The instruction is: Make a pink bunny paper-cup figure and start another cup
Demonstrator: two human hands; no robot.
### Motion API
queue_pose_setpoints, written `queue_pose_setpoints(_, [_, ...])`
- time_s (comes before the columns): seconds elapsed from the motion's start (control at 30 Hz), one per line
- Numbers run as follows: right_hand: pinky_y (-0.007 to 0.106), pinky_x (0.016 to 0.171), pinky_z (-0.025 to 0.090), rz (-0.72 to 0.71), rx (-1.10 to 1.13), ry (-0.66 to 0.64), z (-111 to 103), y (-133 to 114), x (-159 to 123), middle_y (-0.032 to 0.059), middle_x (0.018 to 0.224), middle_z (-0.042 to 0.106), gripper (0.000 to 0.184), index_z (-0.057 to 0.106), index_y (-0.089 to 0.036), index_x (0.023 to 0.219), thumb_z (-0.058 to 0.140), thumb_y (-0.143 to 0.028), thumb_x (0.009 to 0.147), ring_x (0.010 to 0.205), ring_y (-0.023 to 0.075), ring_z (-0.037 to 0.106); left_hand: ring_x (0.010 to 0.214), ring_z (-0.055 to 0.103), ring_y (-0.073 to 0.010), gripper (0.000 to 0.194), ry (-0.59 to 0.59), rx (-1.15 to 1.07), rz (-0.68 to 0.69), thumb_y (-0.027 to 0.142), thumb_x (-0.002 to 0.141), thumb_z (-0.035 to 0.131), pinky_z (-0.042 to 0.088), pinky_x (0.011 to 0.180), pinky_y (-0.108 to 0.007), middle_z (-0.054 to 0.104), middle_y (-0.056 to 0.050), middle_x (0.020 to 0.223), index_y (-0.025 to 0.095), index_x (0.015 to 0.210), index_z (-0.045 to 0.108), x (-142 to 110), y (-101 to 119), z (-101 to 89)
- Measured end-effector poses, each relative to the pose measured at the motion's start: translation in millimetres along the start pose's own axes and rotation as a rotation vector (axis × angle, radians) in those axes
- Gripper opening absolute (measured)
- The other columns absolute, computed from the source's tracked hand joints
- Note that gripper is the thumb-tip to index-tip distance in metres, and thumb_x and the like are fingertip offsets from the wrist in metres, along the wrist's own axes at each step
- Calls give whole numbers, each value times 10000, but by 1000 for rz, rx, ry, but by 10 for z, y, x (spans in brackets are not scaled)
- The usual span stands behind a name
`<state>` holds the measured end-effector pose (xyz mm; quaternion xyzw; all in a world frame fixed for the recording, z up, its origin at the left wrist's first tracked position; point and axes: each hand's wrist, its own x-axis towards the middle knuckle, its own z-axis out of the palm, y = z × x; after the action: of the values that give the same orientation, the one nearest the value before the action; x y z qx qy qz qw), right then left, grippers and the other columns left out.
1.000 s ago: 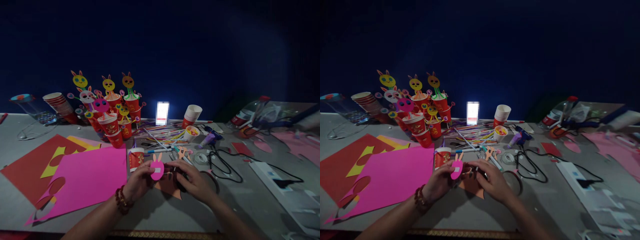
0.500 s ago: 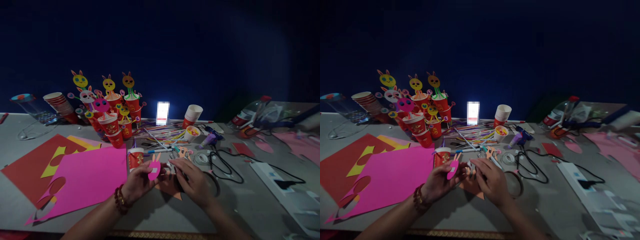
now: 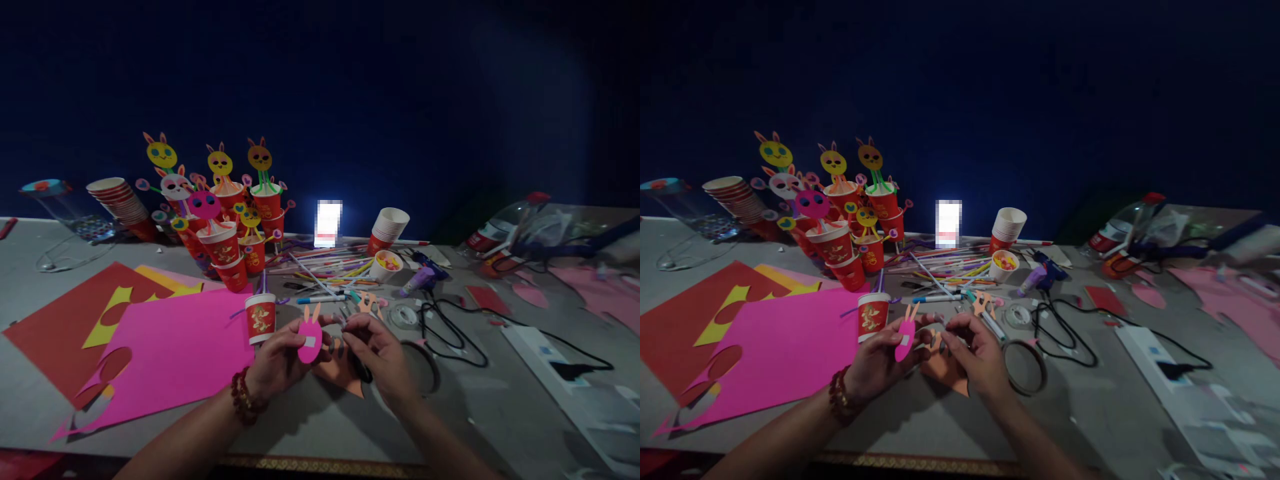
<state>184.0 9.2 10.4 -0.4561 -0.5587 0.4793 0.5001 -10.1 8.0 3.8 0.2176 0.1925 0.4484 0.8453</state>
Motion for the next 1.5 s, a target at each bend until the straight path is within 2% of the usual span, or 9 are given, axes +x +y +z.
queue_pose_setpoints(0.23, [241, 598, 460, 55, -6, 82, 67, 66, 86, 8, 739, 606, 281, 619, -207, 796, 706, -474, 808, 667, 153, 547, 793, 662, -191, 384, 57, 146, 10, 228, 696, 691, 473, 667, -249, 710, -96, 876, 115, 1064, 683, 14, 12, 62])
queue_pose_setpoints(0.37, [253, 638, 457, 4, -41, 63, 55, 93, 173, 3, 741, 611, 245, 620, -203, 785, 689, -436, 817, 699, 162, 560, 686, 618, -138, 305, 156, 169, 38, 213, 643, 747, 475, 673, -228, 687, -48, 774, 129, 932, 696, 34, 12, 100])
queue_pose_setpoints(0.5, [266, 654, 436, -90, -177, 37, 38, 78, 243, 0, 733, 597, 151, 605, -207, 775, 603, -322, 874, 697, 166, 547, 614, 550, -102, 175, 249, 223, 92, 213, 641, 770, 452, 625, -207, 629, -1, 687, 147, 771, 673, 64, -67, 18])
queue_pose_setpoints(0.57, [278, 673, 428, -173, -284, 15, 19, 37, 256, 4, 740, 593, 136, 596, -212, 766, 563, -262, 889, 715, 175, 548, 588, 516, -90, 164, 270, 289, 115, 230, 668, 769, 416, 570, -191, 607, 17, 684, 160, 783, 676, 73, -121, -38])
queue_pose_setpoints(0.7, [309, 733, 426, -330, -447, -7, -34, -32, 234, 20, 786, 603, 142, 579, -220, 768, 529, -203, 900, 777, 198, 558, 716, 562, -127, 136, 244, 491, 225, 291, 751, 747, 449, 651, -207, 628, -5, 783, 177, 775, 675, 79, -180, -104])
queue_pose_setpoints(0.83, [323, 771, 436, -362, -374, 49, -94, -18, 187, 24, 813, 587, 126, 555, -229, 804, 524, -225, 926, 800, 203, 556, 959, 596, -203, 188, 203, 697, 344, 334, 810, 710, 476, 815, -261, 669, -75, 1000, 166, 743, 657, 91, -145, -112])
queue_pose_setpoints(1.0, [347, 854, 447, -338, -243, -61, -128, -32, 142, 42, 901, 576, 131, 580, -233, 796, 566, -283, 916, 924, 226, 564, 616, 605, -145, 224, 157, 724, 254, 388, 881, 623, 464, 583, -230, 641, -7, 688, 175, 814, 601, 96, -141, -117])
queue_pose_setpoints(1.17, [349, 889, 441, -279, -274, -175, -87, -40, 116, 52, 981, 550, 134, 611, -224, 789, 612, -304, 897, 975, 222, 553, 597, 609, -141, 239, 144, 801, 251, 386, 876, 621, 474, 566, -232, 596, 8, 683, 172, 778, 584, 82, -176, -84])
queue_pose_setpoints(1.5, [325, 882, 424, -227, -265, -208, -71, -30, 125, 35, 963, 512, 125, 634, -215, 799, 632, -291, 898, 973, 206, 534, 616, 505, -120, 267, 165, 1174, 347, 343, 943, 519, 388, 567, -213, 547, 0, 676, 170, 748, 577, 33, -154, -80])
